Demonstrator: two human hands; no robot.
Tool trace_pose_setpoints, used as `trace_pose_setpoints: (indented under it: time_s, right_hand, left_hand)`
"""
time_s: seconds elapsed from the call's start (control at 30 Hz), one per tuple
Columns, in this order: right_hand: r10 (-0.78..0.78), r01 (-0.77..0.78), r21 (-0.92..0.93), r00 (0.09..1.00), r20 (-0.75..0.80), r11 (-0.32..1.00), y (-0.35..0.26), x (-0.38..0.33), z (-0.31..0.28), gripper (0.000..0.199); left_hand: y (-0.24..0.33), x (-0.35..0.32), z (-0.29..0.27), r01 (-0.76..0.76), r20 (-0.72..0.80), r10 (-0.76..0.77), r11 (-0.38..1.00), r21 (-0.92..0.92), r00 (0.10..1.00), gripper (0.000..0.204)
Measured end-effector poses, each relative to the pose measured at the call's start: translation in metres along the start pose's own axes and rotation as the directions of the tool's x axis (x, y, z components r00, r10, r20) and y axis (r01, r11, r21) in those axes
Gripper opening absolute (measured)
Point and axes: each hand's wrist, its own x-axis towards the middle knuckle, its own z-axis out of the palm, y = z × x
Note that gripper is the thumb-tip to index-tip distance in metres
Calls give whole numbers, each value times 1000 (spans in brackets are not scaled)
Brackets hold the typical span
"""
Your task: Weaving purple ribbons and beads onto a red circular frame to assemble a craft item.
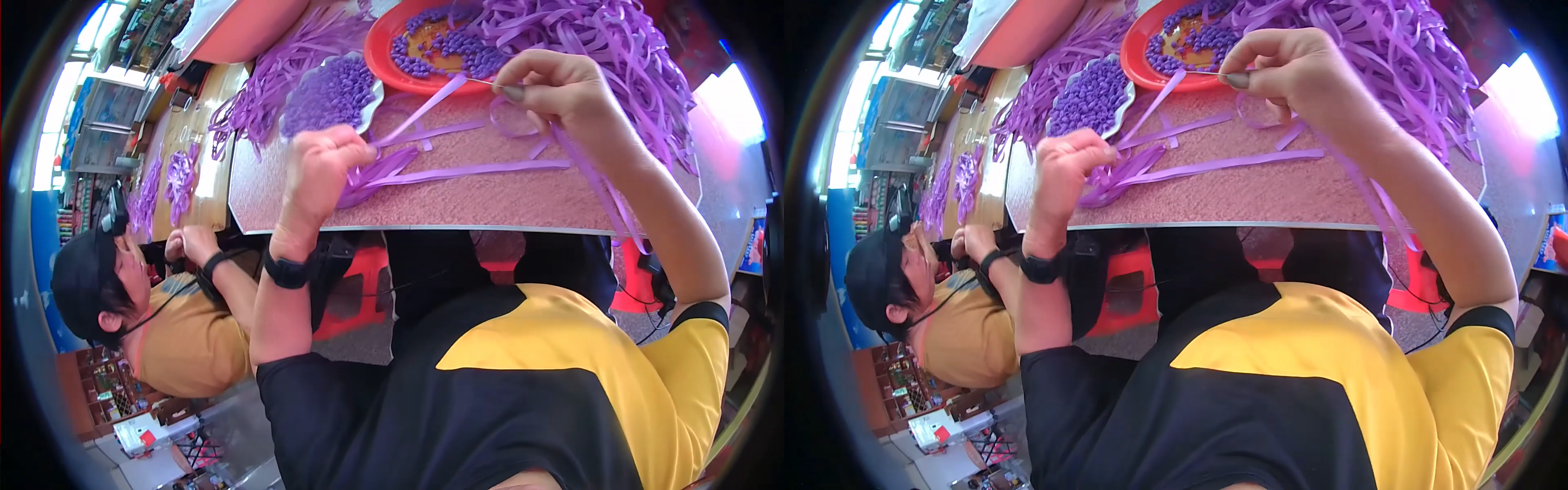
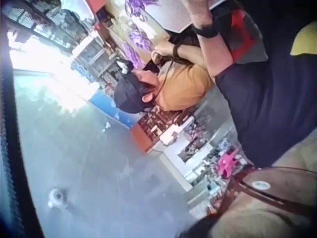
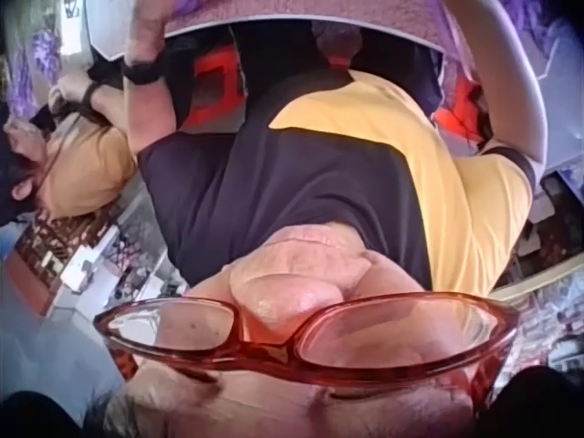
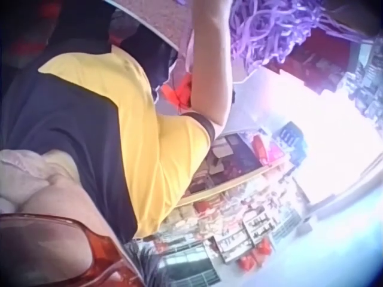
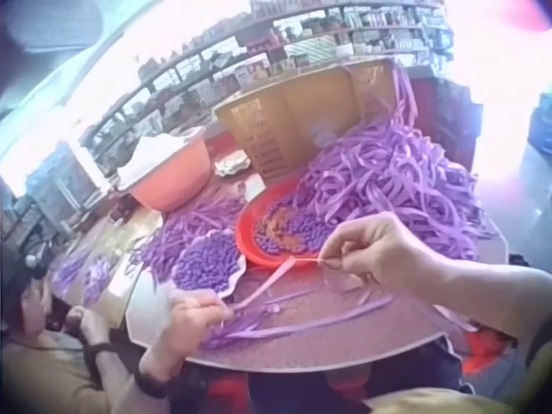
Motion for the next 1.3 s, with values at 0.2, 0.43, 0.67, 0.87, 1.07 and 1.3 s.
trace_pose_setpoints:
  time_s: [0.2, 0.43, 0.67, 0.87, 1.07, 1.3]
  right_hand:
    - [-185, 120, -494, 979, -85, 861, 19, 14, 0, 18]
    - [-262, 155, -621, 962, -83, 768, 16, 6, 13, 23]
    - [-358, 241, -653, 933, -49, 718, 21, 8, 10, 24]
    - [-427, 282, -702, 904, -35, 654, 20, 5, 3, 21]
    - [-373, 162, -693, 913, -164, 702, 23, 3, 8, 15]
    - [-314, 125, -551, 912, -264, 825, 15, 8, -13, 10]
  left_hand:
    - [-13, -2, 2, -200, 40, 196, 971, 129, 980, 12]
    - [17, 4, 31, -241, -327, 439, 832, 500, 837, 53]
    - [45, 40, 71, -40, -36, 22, 742, -669, 999, 46]
    - [36, 48, 79, 97, 65, -73, 672, -734, 995, 13]
    - [42, 31, 90, 17, 63, 23, 822, -570, 998, 4]
    - [23, 64, 56, -296, -258, 433, 850, 436, 864, 17]
